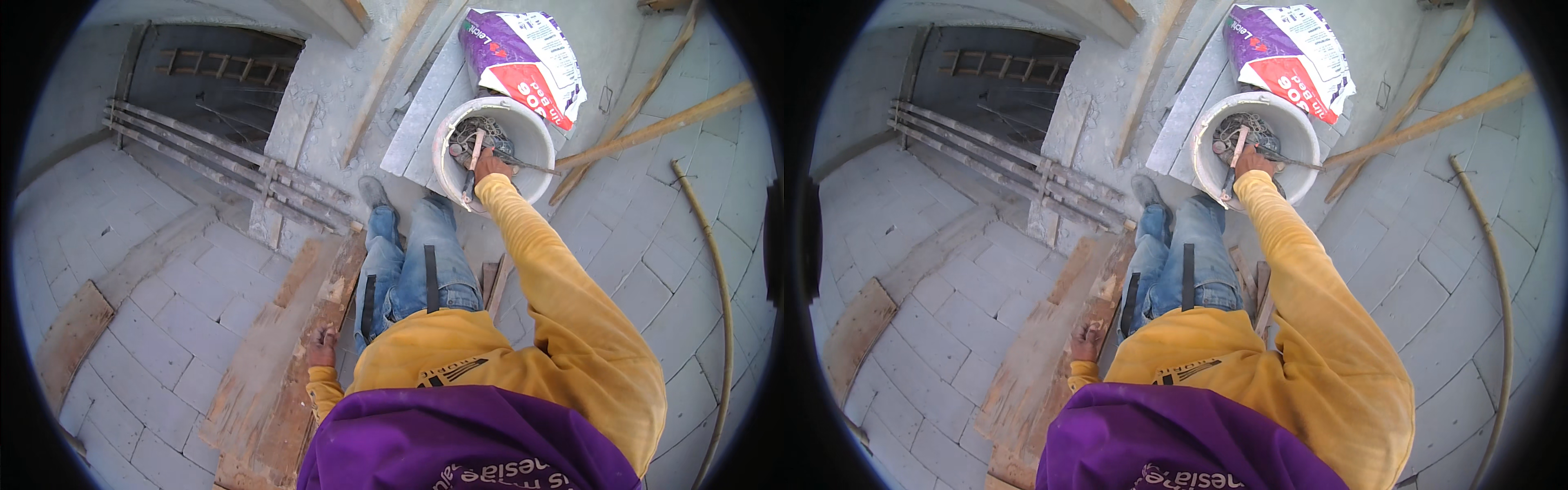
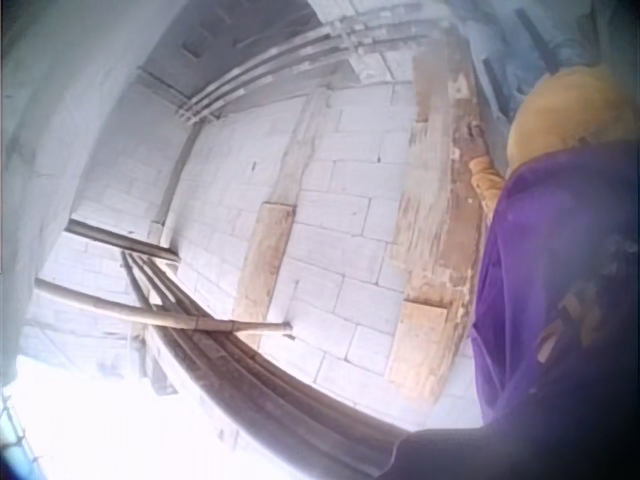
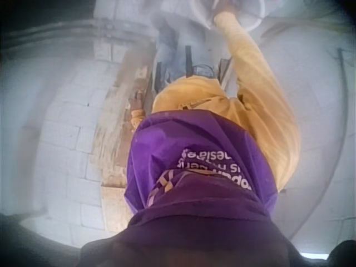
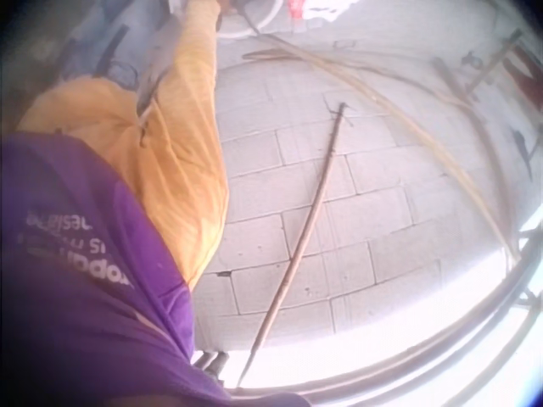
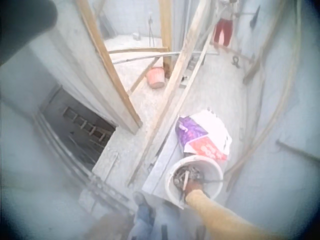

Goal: The person uses a hammer to drive a nail into a wooden block to secure a white pipe against a cinder block wall, then gathers wire from a bucket and uses pliers to cut a length of wire.

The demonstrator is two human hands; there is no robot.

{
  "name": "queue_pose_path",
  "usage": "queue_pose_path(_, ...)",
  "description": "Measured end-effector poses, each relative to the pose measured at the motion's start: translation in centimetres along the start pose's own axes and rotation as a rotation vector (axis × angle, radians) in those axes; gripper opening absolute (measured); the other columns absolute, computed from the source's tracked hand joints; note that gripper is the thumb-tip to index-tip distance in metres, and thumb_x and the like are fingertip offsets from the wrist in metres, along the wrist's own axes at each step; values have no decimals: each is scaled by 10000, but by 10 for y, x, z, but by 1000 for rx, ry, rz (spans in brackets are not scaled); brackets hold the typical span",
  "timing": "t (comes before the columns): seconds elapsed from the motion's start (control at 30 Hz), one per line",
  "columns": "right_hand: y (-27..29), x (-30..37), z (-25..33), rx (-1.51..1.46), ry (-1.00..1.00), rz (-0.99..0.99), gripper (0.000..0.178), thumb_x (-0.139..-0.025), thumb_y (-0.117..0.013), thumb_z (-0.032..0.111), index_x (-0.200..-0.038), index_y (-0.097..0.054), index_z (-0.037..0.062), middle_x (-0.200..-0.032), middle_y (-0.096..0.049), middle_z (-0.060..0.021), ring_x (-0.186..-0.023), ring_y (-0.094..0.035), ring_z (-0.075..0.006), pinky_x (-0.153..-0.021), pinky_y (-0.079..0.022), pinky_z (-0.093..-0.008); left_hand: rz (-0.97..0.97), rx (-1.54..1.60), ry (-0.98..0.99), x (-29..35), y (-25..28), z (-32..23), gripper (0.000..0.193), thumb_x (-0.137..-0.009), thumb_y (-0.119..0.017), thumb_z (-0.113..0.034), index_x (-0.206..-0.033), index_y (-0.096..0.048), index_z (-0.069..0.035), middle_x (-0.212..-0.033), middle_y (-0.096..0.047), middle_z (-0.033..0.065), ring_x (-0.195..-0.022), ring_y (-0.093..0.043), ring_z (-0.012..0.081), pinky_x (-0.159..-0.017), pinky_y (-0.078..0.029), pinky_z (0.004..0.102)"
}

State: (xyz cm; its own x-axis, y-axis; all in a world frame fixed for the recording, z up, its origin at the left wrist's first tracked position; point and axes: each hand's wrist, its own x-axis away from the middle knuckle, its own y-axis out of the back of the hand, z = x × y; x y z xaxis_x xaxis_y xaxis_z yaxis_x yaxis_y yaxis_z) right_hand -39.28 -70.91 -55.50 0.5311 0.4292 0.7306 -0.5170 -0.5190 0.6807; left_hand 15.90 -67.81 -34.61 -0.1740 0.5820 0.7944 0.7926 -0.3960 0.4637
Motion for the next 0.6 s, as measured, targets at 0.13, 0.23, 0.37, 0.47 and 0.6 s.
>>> queue_pose_path(0.13,1,-2,-10,-4,-37,84,669,-789,-720,245,-1324,-387,21,-1172,-659,-202,-1087,-654,-339,-945,-492,-457,-30,-35,5,4,-2,7,307,-957,-599,-130,-1224,-574,22,-981,-663,69,-815,-665,142,-723,-529,251)
queue_pose_path(0.23,11,0,-13,-25,-25,185,758,-738,-767,285,-1331,-376,22,-1198,-642,-209,-1108,-640,-344,-965,-488,-448,-27,26,37,-6,1,22,337,-954,-604,-137,-1244,-566,29,-996,-668,78,-810,-669,145,-723,-531,253)
queue_pose_path(0.37,25,13,-17,20,5,223,770,-702,-797,288,-1298,-403,3,-1218,-621,-234,-1126,-622,-363,-973,-491,-439,-20,38,14,-11,-6,27,356,-948,-604,-143,-1247,-563,46,-1010,-675,97,-807,-671,151,-711,-533,255)
queue_pose_path(0.47,29,21,-24,13,58,178,704,-739,-753,328,-1257,-435,-26,-1160,-638,-264,-1083,-636,-387,-966,-492,-435,-38,20,33,-8,-14,15,353,-946,-601,-140,-1234,-567,59,-1018,-676,105,-803,-669,154,-711,-532,255)
queue_pose_path(0.6,34,20,-30,-33,81,131,503,-874,-599,335,-1215,-492,-17,-1113,-662,-251,-1033,-653,-399,-936,-492,-456,3,-36,-4,-13,-16,14,347,-944,-602,-139,-1222,-572,66,-1027,-675,109,-810,-669,156,-724,-533,257)
